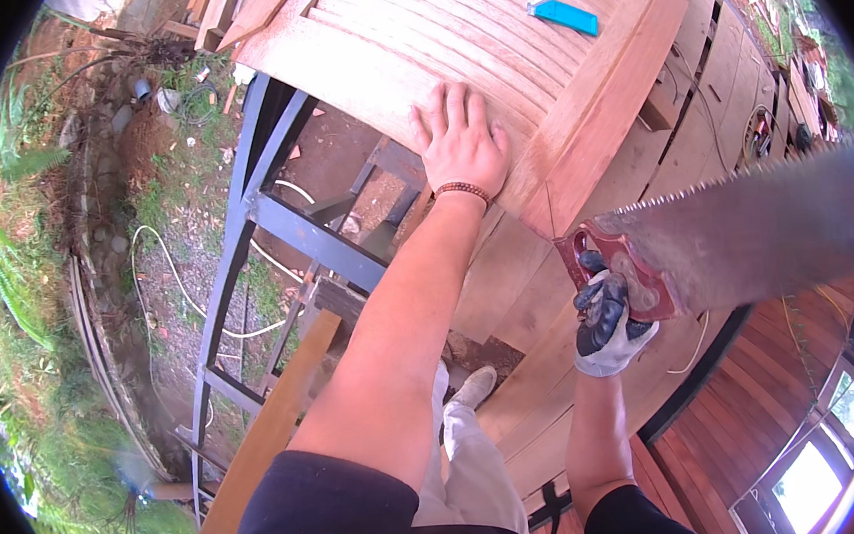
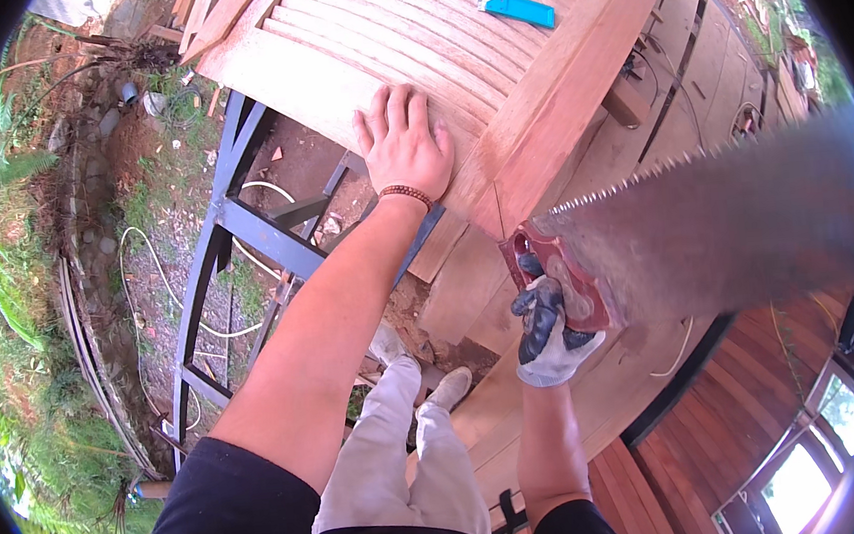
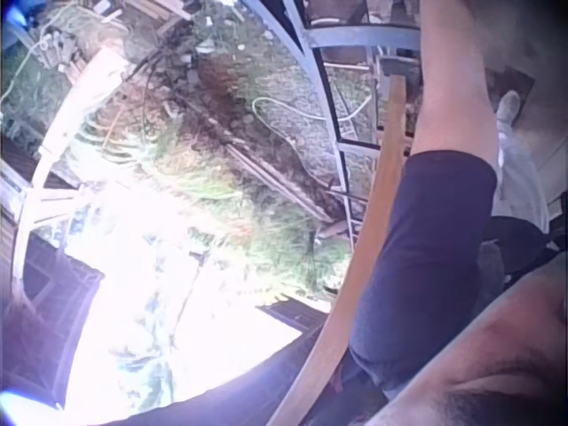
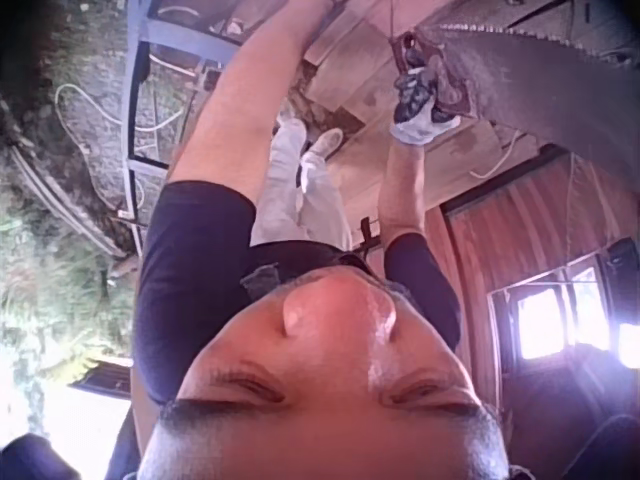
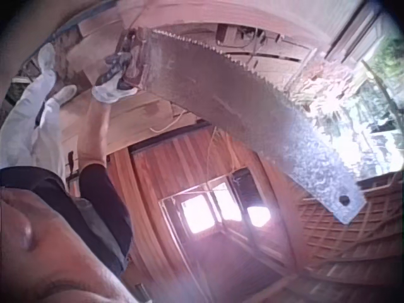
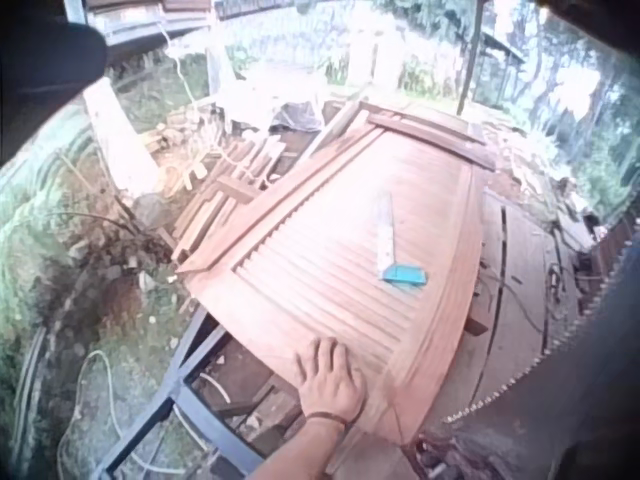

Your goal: The person uses a hand saw to cut a wooden plank on a deck. They then measure and mark the plank with a square and pencil, and continue cutting along the marked line.

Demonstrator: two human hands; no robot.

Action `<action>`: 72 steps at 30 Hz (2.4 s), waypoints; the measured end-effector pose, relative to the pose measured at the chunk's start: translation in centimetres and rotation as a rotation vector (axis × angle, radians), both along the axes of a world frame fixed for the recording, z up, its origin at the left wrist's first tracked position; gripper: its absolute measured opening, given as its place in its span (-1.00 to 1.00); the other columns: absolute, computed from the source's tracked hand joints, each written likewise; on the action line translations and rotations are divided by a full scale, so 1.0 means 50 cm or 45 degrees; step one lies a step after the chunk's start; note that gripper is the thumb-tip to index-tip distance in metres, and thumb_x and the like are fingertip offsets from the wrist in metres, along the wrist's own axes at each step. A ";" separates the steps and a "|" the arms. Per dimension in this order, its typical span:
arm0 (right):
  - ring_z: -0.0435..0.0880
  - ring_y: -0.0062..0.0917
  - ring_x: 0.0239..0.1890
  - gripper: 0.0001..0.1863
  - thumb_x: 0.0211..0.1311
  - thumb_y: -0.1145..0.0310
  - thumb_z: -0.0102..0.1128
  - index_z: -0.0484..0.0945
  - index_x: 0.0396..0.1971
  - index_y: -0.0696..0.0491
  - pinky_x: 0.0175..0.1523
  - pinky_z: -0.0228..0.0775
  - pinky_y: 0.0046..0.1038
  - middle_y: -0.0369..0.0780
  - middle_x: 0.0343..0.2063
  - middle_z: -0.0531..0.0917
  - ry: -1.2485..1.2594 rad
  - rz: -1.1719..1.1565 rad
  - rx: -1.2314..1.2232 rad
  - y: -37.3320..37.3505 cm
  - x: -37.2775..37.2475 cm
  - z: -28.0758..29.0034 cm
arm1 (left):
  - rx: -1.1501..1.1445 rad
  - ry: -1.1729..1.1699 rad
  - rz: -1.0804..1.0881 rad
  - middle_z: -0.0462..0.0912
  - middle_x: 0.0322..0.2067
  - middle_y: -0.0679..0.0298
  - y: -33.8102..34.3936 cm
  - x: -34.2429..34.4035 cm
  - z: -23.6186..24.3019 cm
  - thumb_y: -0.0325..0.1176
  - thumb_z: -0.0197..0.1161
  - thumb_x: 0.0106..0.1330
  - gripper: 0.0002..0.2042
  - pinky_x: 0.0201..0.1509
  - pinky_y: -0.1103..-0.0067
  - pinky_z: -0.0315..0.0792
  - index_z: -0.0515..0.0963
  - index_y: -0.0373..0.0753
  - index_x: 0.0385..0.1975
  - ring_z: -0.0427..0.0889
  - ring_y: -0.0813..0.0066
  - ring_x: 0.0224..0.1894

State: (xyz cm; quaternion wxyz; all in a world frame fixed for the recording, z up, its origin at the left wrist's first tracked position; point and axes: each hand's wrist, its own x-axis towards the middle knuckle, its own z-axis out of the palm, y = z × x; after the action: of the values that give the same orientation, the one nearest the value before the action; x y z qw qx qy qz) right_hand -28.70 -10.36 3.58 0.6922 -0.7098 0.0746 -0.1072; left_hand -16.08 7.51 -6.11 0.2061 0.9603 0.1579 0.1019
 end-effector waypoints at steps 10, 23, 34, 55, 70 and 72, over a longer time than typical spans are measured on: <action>0.56 -0.40 -0.35 -0.68 0.29 0.43 0.19 0.43 -0.05 0.28 -0.32 0.38 -0.42 -0.04 -0.31 0.56 -0.208 0.117 0.559 -0.039 0.007 0.007 | -0.027 0.022 -0.025 0.27 0.30 0.23 0.009 -0.002 0.001 -0.15 0.09 0.26 -0.51 0.51 0.03 -0.19 0.40 -0.16 0.18 0.06 0.20 0.45; 0.54 -0.59 -0.55 -0.69 0.31 0.54 0.06 0.44 0.04 0.23 -0.34 0.47 -0.56 -0.17 -0.43 0.66 0.439 0.073 0.055 -0.048 -0.092 0.068 | 0.004 0.027 -0.015 0.29 0.29 0.22 0.011 -0.006 -0.002 -0.16 0.07 0.26 -0.55 0.51 0.04 -0.20 0.43 -0.17 0.13 0.06 0.18 0.45; 0.56 -0.63 -0.36 -0.44 0.24 0.60 0.00 0.29 0.29 0.23 -0.22 0.48 -0.55 -0.21 -0.30 0.65 0.756 0.354 -0.052 -0.109 -0.197 -0.007 | 0.110 -0.038 -0.024 0.34 0.27 0.26 0.003 -0.001 -0.016 -0.11 0.05 0.27 -0.57 0.50 0.04 -0.16 0.46 -0.17 0.09 0.08 0.19 0.44; 0.67 -0.04 -0.33 -0.46 0.20 0.42 0.19 0.39 0.21 0.19 -0.21 0.47 -0.10 0.03 -0.23 0.67 0.489 0.549 -0.554 -0.125 -0.192 -0.047 | 0.282 -0.076 0.003 0.39 0.26 0.30 0.000 0.014 -0.033 -0.07 0.04 0.28 -0.57 0.49 0.19 -0.09 0.49 -0.07 0.10 0.15 0.31 0.42; 0.67 -0.03 -0.36 -0.43 0.23 0.40 0.13 0.36 0.28 0.12 -0.21 0.52 -0.16 0.02 -0.29 0.68 0.367 0.541 -0.679 -0.149 -0.245 -0.111 | 0.358 -0.080 -0.012 0.42 0.23 0.26 0.011 0.006 -0.027 -0.07 -0.01 0.31 -0.58 0.46 0.30 -0.02 0.50 -0.10 0.08 0.21 0.28 0.38; 0.65 0.00 -0.36 -0.42 0.20 0.41 0.16 0.37 0.26 0.13 -0.22 0.51 -0.11 0.04 -0.26 0.68 0.318 0.488 -0.773 -0.188 -0.348 -0.100 | 0.339 -0.080 -0.013 0.42 0.23 0.26 0.014 0.009 -0.027 -0.08 -0.01 0.31 -0.59 0.46 0.29 -0.01 0.51 -0.10 0.07 0.22 0.28 0.38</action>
State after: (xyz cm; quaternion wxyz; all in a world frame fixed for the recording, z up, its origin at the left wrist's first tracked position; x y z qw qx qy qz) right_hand -46.12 -19.75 -1.44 0.4435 -0.8912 -0.0110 0.0943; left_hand -15.65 8.23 -7.46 0.0821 0.9763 0.1316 0.1511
